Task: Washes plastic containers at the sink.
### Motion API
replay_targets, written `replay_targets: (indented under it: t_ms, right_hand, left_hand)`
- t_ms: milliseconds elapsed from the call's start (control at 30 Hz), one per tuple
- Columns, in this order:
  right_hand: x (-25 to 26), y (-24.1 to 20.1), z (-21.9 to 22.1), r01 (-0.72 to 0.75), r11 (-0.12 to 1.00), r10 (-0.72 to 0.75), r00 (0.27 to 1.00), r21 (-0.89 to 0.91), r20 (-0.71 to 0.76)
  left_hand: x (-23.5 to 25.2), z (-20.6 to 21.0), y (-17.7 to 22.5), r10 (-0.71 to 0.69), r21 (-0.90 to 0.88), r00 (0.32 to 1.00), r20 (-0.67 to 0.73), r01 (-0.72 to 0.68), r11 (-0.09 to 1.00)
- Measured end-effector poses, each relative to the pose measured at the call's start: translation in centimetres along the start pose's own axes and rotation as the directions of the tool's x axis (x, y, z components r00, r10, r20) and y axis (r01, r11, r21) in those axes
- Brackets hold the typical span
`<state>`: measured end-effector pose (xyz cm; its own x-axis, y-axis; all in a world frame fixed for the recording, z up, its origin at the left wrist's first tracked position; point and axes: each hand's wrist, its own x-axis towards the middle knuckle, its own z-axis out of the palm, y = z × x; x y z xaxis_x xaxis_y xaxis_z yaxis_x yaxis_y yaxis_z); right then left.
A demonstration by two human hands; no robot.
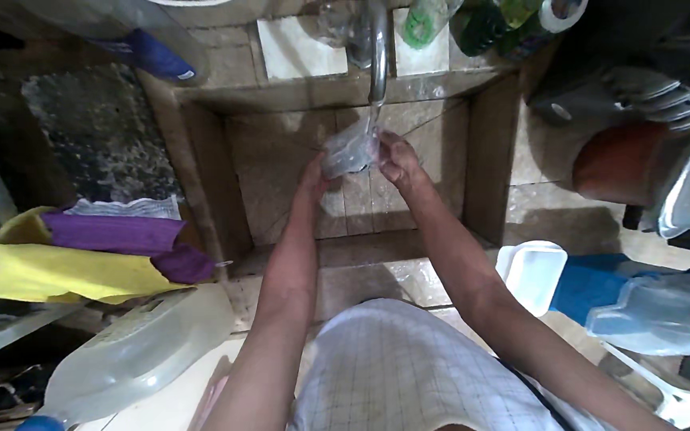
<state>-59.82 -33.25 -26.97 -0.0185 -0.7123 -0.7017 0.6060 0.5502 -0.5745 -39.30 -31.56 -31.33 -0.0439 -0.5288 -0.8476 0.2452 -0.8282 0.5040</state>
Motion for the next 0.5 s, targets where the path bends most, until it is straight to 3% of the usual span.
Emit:
replay_targets:
  t_ms: [300,400,500]
  right_hand:
    - [0.6,-2.4,-4.7,0.054,0.935,0.03,0.973,0.35,-0.228]
    - [0.2,-2.3,-7.0,-0.007,0.952,0.084,0.967,0.307,-0.239]
    - [-0.4,-1.5,-8.6,-0.06,0.989,0.094,0.963,0.137,-0.253]
  left_hand:
    - [0.4,6.2,4.4,-0.125,0.074,0.992,0.025,0.123,0.99]
    - [0.2,7.0,4.1,-0.104,0.076,0.993,0.049,0.1,0.992]
    - [-0.6,5.9,3.2,-0.009,-0.026,0.983,0.182,0.014,1.0]
